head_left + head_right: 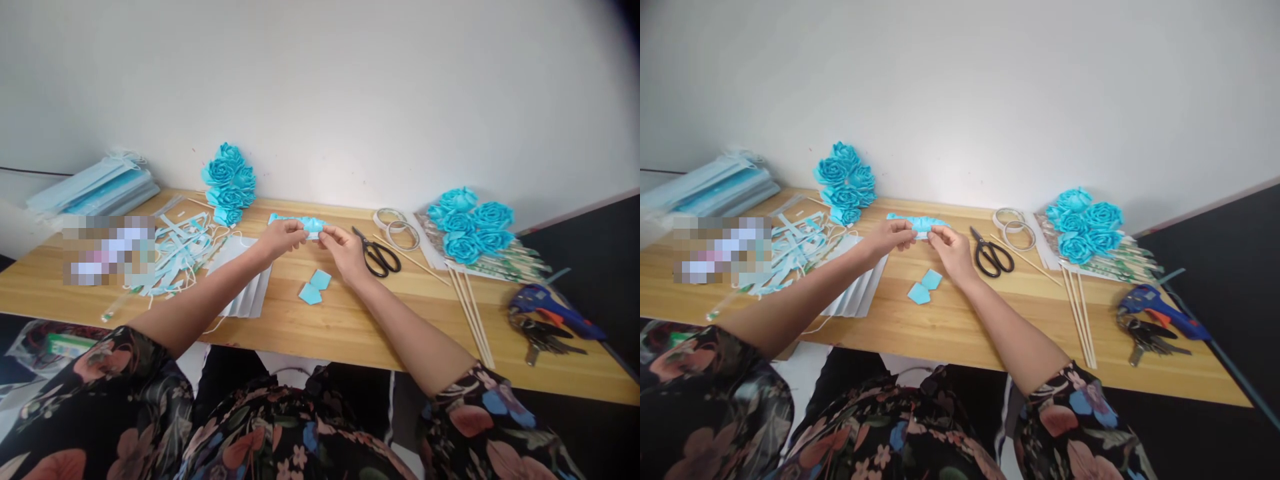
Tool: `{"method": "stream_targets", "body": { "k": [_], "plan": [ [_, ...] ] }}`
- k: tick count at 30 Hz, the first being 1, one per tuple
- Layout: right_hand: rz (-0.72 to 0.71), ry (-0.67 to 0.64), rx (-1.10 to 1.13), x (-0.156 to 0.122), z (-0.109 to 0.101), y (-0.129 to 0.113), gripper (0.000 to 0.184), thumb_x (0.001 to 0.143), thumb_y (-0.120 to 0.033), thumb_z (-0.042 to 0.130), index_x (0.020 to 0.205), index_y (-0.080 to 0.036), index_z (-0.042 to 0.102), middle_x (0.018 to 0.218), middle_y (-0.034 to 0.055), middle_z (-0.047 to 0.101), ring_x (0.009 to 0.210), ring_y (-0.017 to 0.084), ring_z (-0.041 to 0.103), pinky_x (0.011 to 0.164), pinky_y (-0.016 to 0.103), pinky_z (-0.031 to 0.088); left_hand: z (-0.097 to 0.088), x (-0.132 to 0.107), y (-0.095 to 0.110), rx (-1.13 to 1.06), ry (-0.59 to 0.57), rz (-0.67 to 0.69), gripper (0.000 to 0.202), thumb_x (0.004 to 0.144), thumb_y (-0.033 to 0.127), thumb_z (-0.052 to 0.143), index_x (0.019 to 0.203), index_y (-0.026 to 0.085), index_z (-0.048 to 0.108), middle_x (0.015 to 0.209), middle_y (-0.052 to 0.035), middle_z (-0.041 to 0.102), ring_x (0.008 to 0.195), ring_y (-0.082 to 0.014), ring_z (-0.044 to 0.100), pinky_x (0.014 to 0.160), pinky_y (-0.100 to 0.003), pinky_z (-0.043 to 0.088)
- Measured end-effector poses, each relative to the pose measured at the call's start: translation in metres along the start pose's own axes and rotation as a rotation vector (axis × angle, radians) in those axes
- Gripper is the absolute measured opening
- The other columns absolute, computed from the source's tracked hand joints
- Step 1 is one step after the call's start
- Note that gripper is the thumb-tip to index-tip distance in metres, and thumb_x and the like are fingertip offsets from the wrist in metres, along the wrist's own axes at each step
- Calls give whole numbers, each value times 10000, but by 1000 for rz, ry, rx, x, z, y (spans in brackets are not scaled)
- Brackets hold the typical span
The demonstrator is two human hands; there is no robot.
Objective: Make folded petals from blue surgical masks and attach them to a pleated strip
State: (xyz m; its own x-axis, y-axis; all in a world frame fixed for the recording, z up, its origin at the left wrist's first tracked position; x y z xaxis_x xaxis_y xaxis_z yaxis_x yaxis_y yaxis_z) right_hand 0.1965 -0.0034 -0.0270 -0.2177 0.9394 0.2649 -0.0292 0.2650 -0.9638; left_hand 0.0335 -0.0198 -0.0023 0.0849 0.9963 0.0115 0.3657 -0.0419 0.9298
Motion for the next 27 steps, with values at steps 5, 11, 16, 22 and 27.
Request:
{"method": "stream_targets", "body": {
  "k": [5, 11, 16, 22, 27],
  "plan": [
    [82, -101, 74, -1, 7, 6, 243, 755, -423, 699, 787, -182, 676, 751, 14, 725, 683, 145, 641, 704, 279, 511, -8, -1, 7, 34, 49, 91, 203, 718, 362, 605, 662, 168, 582, 629, 0, 602, 566, -104, 512, 565, -237, 407],
    [93, -108, 63, -2, 10, 4, 260, 736, -452, 718, 742, -198, 661, 748, 13, 727, 710, 161, 641, 746, 295, 511, -17, -8, 14, 221, 251, 212, 149, 784, 301, 583, 784, 159, 628, 696, -5, 624, 618, -122, 530, 604, -247, 402],
    [35, -88, 36, -1, 7, 6, 236, 788, -442, 684, 763, -208, 679, 770, 12, 728, 695, 155, 625, 728, 289, 500, -10, -31, 35, 542, 380, 436, 121, 844, 252, 586, 787, 168, 652, 689, -11, 619, 663, -146, 536, 634, -273, 369],
    [-64, -87, -89, -1, 5, 11, 230, 833, -439, 653, 805, -214, 693, 805, 18, 733, 730, 175, 651, 735, 301, 519, 4, -33, 31, 605, 355, 496, 79, 859, 205, 621, 808, 176, 675, 746, -26, 668, 731, -169, 582, 699, -290, 399],
    [-121, -77, -159, -4, 5, 3, 195, 841, -389, 636, 776, -207, 664, 789, 16, 734, 705, 173, 662, 710, 298, 518, 6, -30, 27, 625, 380, 481, 75, 860, 221, 626, 846, 185, 690, 766, -30, 689, 761, -182, 604, 719, -299, 413]
  ]
}}
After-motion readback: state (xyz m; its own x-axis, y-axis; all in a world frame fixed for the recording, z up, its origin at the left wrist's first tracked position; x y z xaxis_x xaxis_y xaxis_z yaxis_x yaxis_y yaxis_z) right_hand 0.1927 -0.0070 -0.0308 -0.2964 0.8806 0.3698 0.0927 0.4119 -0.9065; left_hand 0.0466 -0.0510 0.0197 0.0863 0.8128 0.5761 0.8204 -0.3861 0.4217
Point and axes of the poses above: each hand's wrist, its own x-axis towards the middle knuckle, its own z-axis out of the palm, y = z × x, the point moved 5 cm from there along x, towards the middle knuckle
